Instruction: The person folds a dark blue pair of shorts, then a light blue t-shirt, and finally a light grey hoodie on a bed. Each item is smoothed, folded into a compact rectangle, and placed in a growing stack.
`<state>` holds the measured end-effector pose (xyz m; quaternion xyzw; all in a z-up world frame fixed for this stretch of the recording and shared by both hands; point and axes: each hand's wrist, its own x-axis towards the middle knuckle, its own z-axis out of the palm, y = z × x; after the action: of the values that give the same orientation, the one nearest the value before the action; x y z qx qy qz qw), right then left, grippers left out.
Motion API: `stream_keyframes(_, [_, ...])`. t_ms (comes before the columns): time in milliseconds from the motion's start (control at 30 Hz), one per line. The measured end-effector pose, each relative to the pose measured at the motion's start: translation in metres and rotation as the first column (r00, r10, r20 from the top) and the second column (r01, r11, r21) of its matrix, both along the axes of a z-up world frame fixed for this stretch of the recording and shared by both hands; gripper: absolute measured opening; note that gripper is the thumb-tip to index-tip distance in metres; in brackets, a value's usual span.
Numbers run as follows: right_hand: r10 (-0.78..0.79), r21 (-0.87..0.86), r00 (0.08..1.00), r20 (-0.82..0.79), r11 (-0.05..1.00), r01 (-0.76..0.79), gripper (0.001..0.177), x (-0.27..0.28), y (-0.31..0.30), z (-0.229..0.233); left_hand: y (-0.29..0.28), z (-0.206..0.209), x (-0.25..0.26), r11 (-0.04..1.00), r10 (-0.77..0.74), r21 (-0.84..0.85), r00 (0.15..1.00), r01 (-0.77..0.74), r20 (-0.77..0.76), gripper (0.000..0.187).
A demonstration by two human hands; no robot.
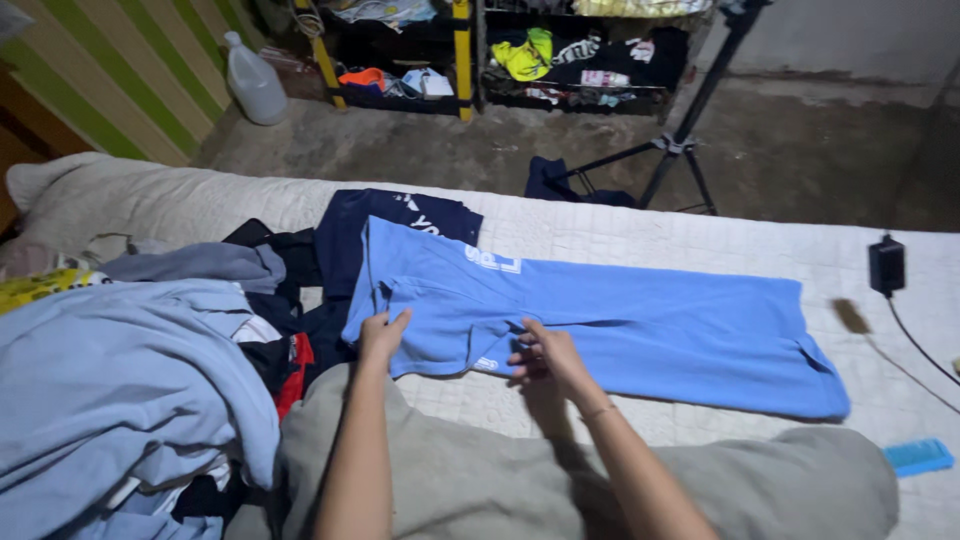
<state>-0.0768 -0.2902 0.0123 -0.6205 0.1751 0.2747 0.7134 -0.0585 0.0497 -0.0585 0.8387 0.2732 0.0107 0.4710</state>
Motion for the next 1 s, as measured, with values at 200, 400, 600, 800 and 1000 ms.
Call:
stream_keyframes(200, [-0.163,-0.151,0.981,-0.105,0.978,0.146,0.064,0.02,0.065,0.023,-0.018,0.023,0.011,0.955,-0.112,-0.176,0.837,0.241,0.535,0.037])
stream_keyframes(400, [-0.222,-0.079,0.97,-0.101,0.973,0.215,0.028,0.041,0.062,-0.04,-0.024,0.042,0.018,0.983,-0.068,-0.11,0.84,0.15,0.538,0.037])
stream_keyframes(600, [-0.315,0.139,0.941,0.123,0.944,0.298,0.012,0.034,0.035,-0.082,-0.024,0.053,0.028,0.988,-0.097,-0.052,0.857,0.142,0.507,0.04])
stream_keyframes(800, [-0.171,0.093,0.984,0.051,0.982,0.166,0.025,0.034,0.028,-0.052,-0.019,0.055,0.029,0.986,-0.165,0.119,0.834,0.12,0.527,0.043])
stream_keyframes(1000, [-0.163,0.071,0.986,0.032,0.985,0.16,0.035,0.031,0.03,-0.04,-0.017,0.06,0.025,0.976,-0.195,0.198,0.773,0.092,0.604,0.039])
